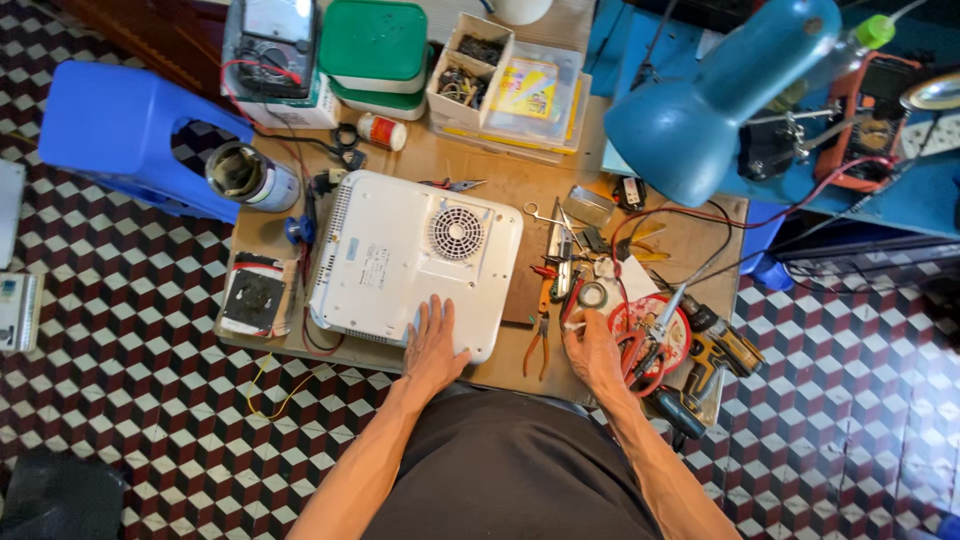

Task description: The person presses buttons on a white induction cooktop, then flips it over to access the underside. Using a cordless drill, the person removes multiple screws from the back panel of the cooktop.

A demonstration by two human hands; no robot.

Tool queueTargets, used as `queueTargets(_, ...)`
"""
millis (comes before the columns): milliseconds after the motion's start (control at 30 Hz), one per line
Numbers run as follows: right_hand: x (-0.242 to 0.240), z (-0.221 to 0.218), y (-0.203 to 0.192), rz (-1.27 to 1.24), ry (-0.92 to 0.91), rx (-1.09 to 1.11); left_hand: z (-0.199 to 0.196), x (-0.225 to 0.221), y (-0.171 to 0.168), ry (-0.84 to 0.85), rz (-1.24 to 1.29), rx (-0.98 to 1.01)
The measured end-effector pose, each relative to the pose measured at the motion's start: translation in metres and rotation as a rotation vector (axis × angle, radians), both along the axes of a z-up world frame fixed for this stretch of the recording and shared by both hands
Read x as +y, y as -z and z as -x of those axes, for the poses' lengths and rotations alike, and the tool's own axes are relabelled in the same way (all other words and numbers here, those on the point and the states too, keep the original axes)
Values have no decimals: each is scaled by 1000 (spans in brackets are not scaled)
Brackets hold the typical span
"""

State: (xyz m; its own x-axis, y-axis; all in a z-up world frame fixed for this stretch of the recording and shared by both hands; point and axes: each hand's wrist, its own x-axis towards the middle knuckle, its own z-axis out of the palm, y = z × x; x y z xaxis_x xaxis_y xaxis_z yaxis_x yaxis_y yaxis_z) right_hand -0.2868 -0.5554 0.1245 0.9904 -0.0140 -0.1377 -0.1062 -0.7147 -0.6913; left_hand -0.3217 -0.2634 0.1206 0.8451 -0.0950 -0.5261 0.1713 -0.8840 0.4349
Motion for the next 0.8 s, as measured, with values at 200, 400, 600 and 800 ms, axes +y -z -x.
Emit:
queueTargets(200,-55,15,-26,-209,465,205,1,-4,-5,10,-37,-16)
queueTargets(400,-134,56,-6,-214,834,116,2,-8,-9,14,-55,-41)
queueTargets(600,-213,111,77,56,1006,118,-5,-14,-19,16,-114,27)
queueTargets(800,-226,92,111,9,874,418,-8,-16,-23,49,-167,99)
